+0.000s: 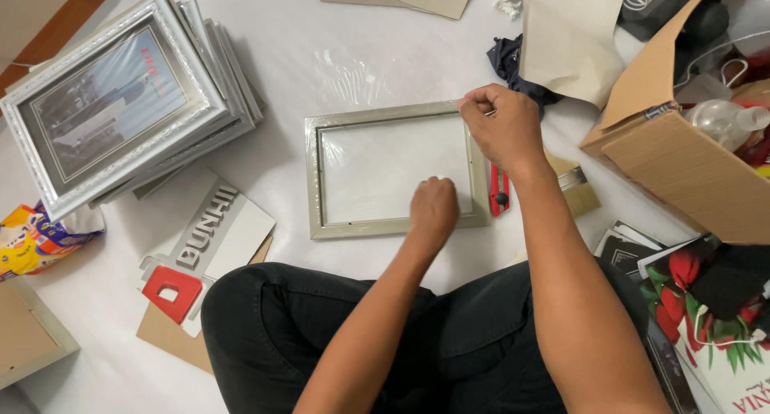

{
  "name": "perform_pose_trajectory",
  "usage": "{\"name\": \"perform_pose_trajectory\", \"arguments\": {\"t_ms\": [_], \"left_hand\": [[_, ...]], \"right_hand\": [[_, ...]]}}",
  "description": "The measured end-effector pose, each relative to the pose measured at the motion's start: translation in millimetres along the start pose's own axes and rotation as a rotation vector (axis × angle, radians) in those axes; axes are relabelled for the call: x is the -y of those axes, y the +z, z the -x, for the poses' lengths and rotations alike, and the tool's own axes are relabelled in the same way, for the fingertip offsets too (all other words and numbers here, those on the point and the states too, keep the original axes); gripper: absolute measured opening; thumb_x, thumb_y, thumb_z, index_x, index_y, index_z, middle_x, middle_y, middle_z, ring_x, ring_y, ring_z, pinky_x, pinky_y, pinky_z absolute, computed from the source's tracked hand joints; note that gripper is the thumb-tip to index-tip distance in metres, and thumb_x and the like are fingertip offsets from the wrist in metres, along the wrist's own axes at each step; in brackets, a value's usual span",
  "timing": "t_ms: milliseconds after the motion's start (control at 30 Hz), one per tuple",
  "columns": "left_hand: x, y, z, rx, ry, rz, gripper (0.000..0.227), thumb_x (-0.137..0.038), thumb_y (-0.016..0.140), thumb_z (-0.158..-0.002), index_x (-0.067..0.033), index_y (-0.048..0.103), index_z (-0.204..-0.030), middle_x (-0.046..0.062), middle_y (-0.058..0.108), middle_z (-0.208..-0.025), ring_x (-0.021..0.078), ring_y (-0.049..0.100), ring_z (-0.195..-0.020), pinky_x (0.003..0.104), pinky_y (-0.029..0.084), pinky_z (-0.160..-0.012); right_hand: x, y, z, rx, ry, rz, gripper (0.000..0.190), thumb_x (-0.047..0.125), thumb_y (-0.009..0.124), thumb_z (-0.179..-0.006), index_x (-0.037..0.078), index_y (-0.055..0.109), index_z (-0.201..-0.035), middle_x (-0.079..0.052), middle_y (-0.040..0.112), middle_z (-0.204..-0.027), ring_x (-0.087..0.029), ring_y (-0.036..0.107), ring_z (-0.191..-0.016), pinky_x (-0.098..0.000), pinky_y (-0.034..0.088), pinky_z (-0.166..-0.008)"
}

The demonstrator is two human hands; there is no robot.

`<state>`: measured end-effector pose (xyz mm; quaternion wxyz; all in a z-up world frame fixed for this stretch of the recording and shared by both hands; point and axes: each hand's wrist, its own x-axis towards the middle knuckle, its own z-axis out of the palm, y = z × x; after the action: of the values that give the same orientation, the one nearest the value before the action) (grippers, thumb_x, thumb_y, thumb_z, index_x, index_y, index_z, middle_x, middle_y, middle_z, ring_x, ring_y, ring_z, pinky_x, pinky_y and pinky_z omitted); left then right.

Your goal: Opening a picture frame by prying tabs, removing the backing, and cleaning the glass with a brush and cloth

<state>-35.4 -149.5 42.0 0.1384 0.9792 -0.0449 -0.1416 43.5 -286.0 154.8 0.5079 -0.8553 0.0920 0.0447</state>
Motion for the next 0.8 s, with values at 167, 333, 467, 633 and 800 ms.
{"name": "perform_pose_trajectory", "arguments": {"t_ms": [167,333,467,633,800], "left_hand": [[-27,6,2,-0.023,0.139,0.011,0.012,0.004,0.067,-0.079,0.0017,0.074,-0.088,0.019,0.072,-0.084,0.0366,0.076,-0.081,0.043,0.064,-0.068],[20,-28,26,-0.01,0.059,-0.015,0.01,0.005,0.066,-0.079,0.0042,0.074,-0.084,0.021,0.071,-0.081,0.0408,0.075,-0.081,0.049,0.063,-0.068],[104,-33,35,-0.036,-0.039,-0.051,0.008,0.006,0.066,-0.079,0.0063,0.072,-0.083,0.023,0.07,-0.079,0.0419,0.075,-0.08,0.05,0.063,-0.069],[160,-87,54,-0.011,-0.128,-0.225,0.012,0.007,0.065,-0.082,0.0005,0.075,-0.085,0.017,0.07,-0.078,0.0337,0.075,-0.078,0.043,0.063,-0.067],[186,-93,51,0.09,0.028,-0.302,0.016,0.004,0.067,-0.085,-0.0026,0.077,-0.097,0.016,0.072,-0.086,0.0312,0.075,-0.084,0.04,0.064,-0.073]], "right_hand": [[-7,2,-3,0.006,-0.021,0.005,0.019,0.032,0.07,-0.086,0.019,0.078,-0.098,0.004,0.073,-0.081,-0.01,0.07,-0.071,-0.0271,0.052,-0.062],[-5,0,-2,0.032,-0.008,0.03,0.023,0.031,0.068,-0.088,0.016,0.077,-0.103,0.003,0.073,-0.082,-0.01,0.07,-0.071,-0.027,0.052,-0.062],[-5,1,0,0.046,-0.029,0.047,0.024,0.032,0.068,-0.089,0.015,0.077,-0.104,0.002,0.072,-0.082,-0.012,0.07,-0.072,-0.0291,0.052,-0.062],[-2,-1,6,0.042,-0.037,0.058,0.023,0.032,0.068,-0.09,0.015,0.076,-0.105,0.003,0.071,-0.077,-0.013,0.07,-0.072,-0.0281,0.051,-0.065],[3,-2,11,0.039,-0.056,0.033,0.022,0.028,0.068,-0.091,0.013,0.076,-0.105,0.002,0.071,-0.078,-0.013,0.07,-0.071,-0.0274,0.051,-0.065]]}}
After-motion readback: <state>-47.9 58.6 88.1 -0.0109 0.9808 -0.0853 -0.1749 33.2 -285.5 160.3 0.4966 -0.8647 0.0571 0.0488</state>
